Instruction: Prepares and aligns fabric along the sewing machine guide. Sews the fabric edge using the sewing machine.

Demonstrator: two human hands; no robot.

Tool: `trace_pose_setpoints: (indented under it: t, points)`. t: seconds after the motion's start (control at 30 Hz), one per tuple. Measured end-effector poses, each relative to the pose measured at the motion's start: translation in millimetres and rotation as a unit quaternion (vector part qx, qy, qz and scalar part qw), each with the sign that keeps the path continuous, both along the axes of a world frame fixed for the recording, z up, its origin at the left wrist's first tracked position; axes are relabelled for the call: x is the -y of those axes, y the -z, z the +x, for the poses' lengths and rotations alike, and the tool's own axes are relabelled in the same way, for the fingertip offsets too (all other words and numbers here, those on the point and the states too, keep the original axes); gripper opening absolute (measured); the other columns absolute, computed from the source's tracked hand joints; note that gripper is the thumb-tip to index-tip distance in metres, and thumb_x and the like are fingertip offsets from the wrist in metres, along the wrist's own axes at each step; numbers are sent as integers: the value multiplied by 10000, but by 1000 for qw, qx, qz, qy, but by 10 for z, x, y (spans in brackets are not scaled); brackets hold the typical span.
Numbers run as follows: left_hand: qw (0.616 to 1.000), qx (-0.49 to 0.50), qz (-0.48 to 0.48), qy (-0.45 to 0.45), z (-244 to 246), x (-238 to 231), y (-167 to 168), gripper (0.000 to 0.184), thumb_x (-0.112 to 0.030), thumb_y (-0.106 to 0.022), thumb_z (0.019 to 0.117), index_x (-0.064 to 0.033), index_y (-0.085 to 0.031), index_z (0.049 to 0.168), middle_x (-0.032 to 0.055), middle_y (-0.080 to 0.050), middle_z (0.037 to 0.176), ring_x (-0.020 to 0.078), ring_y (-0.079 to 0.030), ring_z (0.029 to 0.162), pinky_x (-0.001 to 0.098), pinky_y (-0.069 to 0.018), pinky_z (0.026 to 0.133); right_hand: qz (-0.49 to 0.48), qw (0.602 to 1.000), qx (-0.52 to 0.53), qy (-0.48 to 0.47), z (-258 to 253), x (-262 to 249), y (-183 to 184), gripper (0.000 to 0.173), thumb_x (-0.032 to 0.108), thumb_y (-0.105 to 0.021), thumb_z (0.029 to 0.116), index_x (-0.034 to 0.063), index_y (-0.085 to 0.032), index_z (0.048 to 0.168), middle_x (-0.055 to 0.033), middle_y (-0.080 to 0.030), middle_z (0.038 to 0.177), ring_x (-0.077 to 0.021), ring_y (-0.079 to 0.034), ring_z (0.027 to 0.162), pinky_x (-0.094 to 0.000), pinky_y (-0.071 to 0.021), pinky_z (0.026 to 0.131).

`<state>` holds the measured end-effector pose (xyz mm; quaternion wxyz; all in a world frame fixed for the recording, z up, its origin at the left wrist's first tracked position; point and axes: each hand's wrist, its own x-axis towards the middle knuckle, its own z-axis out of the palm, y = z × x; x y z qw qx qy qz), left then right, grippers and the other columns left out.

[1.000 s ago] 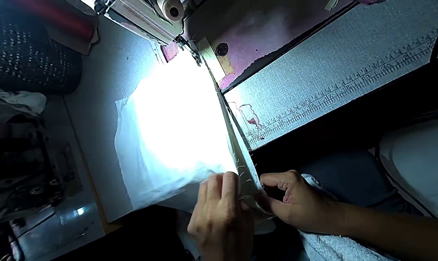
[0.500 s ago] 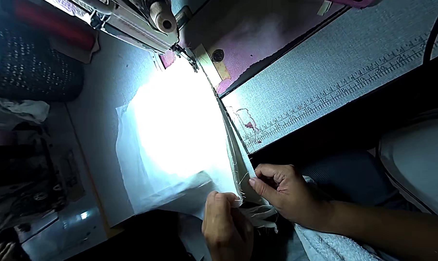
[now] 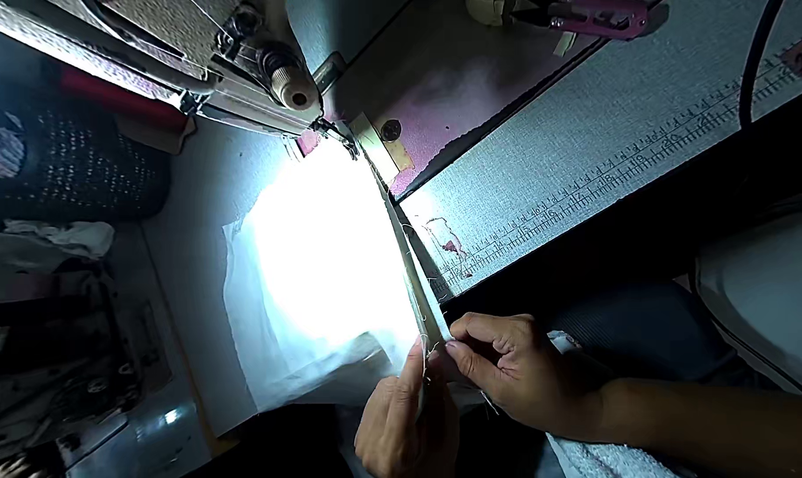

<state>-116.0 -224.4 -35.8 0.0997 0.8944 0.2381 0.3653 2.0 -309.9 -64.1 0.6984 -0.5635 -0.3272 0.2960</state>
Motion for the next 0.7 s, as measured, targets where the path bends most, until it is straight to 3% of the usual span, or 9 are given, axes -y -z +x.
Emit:
trace_pose_setpoints:
  t: [0.07,0.2,0.4,0.7]
  points:
    - [999,-11,34,-1,1,12,23,193,-152,-688,958,21,-763,914,45,-540,661,39,-532,638,135,-425,620,5,1000,19,1,0,20,-7,155,83,-590,993,-8,-708,950,-34,-679,790,14,-590,682,-113,-490,633]
    - [998,-57,-1,29,-22,32,-53,147,-140,-702,952,-7,-754,916,77,-648,860,44,-635,850,111,-509,789,4,999,53,-5,-16,89,46,155,73,-591,981,-9,-719,950,-55,-702,813,-13,-618,716,-130,-505,658]
    - [987,-155,-9,30,16,96,-229,172,-117,-679,912,19,-766,855,103,-704,758,79,-663,722,141,-514,680,-7,998,53,-44,-109,234,116,100,65,-634,896,7,-710,867,-54,-690,750,-18,-615,670,-131,-496,630]
    - [974,-222,-4,48,-35,124,-417,157,-88,-649,915,5,-754,846,93,-666,702,76,-601,631,139,-447,575,0,998,45,-34,-108,294,57,110,56,-629,918,-11,-710,886,-54,-692,774,8,-601,684,-105,-487,639]
